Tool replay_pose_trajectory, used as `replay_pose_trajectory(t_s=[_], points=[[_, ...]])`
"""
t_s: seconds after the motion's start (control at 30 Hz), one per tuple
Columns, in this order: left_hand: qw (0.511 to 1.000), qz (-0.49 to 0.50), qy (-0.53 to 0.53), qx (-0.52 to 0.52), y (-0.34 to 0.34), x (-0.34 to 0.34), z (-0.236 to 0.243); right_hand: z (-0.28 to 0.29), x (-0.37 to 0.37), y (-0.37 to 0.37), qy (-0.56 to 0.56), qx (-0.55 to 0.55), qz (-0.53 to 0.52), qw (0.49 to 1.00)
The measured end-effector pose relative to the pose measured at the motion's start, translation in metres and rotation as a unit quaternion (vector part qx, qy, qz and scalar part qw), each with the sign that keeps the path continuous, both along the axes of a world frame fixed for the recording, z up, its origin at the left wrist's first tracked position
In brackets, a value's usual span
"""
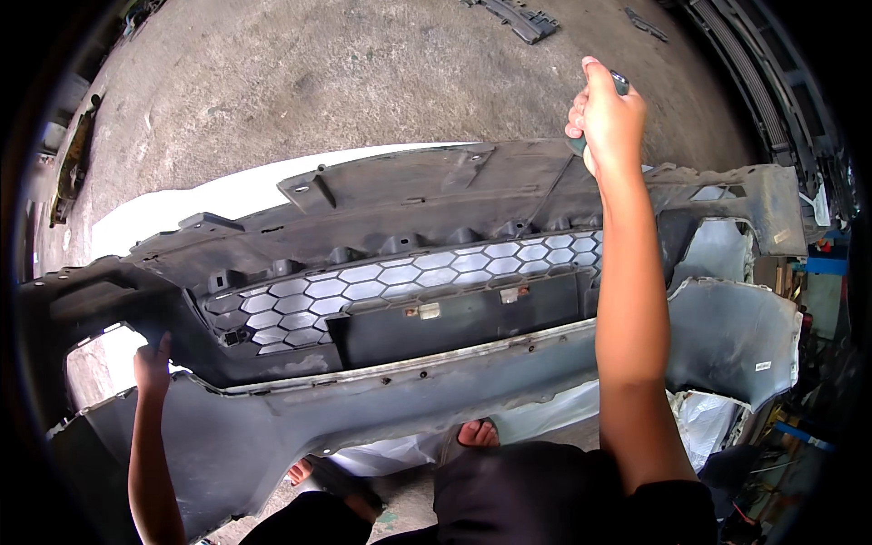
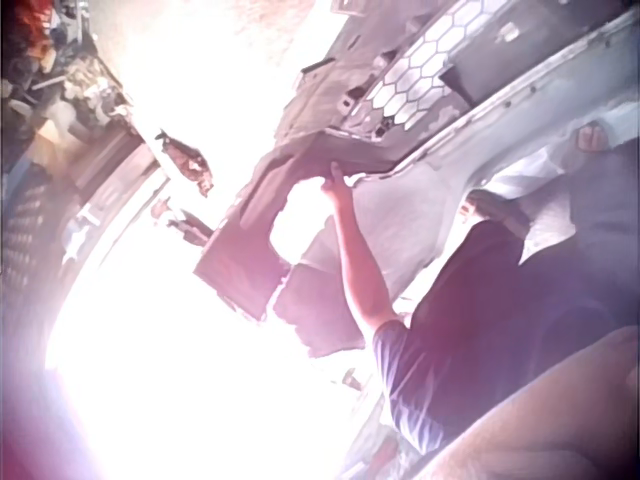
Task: The person uses a screwdriver to pry and separate a black plastic inner panel from the white car bumper. They work along the edges of the panel, using the tool to release clips or fasteners holding the part in place.
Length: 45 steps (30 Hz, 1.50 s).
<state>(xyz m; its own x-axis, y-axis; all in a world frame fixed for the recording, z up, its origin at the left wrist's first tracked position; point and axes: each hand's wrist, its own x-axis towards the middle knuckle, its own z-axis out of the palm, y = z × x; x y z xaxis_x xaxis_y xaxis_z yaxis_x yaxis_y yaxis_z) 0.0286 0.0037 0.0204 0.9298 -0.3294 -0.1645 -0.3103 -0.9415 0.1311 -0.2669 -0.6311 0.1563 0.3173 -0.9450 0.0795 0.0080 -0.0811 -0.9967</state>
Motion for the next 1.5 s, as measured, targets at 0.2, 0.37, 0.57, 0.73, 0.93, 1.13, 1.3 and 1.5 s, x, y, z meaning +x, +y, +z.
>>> replay_pose_trajectory(t_s=[0.2, 0.37, 0.57, 0.73, 0.93, 1.13, 1.3, 1.5], points=[[1.000, -0.007, 0.009, -0.025, 0.016, 0.012, -0.013, -0.007, 0.010, -0.019, 0.013, 0.062, 0.066, 0.996], [0.998, -0.014, -0.022, -0.058, 0.023, 0.013, -0.022, -0.017, 0.012, -0.005, 0.039, -0.073, -0.043, 0.996], [1.000, 0.003, 0.008, 0.025, 0.016, 0.011, -0.010, -0.020, 0.013, 0.030, 0.036, -0.176, -0.095, 0.979], [0.999, 0.013, 0.010, 0.039, 0.004, 0.006, -0.001, -0.018, 0.002, 0.013, 0.044, -0.140, -0.097, 0.984], [1.000, 0.000, -0.007, 0.007, -0.002, -0.004, 0.007, -0.019, -0.049, 0.045, -0.165, -0.055, -0.056, 0.983], [1.000, 0.006, -0.014, -0.011, 0.001, -0.006, 0.009, -0.044, -0.144, 0.105, -0.246, -0.175, 0.080, 0.950], [0.999, 0.001, -0.007, -0.031, -0.007, -0.013, 0.015, 0.037, -0.162, 0.121, 0.267, -0.203, 0.042, 0.941], [0.997, -0.012, -0.037, -0.062, 0.001, -0.014, 0.014, 0.107, -0.124, 0.039, 0.567, -0.251, 0.354, 0.700]])
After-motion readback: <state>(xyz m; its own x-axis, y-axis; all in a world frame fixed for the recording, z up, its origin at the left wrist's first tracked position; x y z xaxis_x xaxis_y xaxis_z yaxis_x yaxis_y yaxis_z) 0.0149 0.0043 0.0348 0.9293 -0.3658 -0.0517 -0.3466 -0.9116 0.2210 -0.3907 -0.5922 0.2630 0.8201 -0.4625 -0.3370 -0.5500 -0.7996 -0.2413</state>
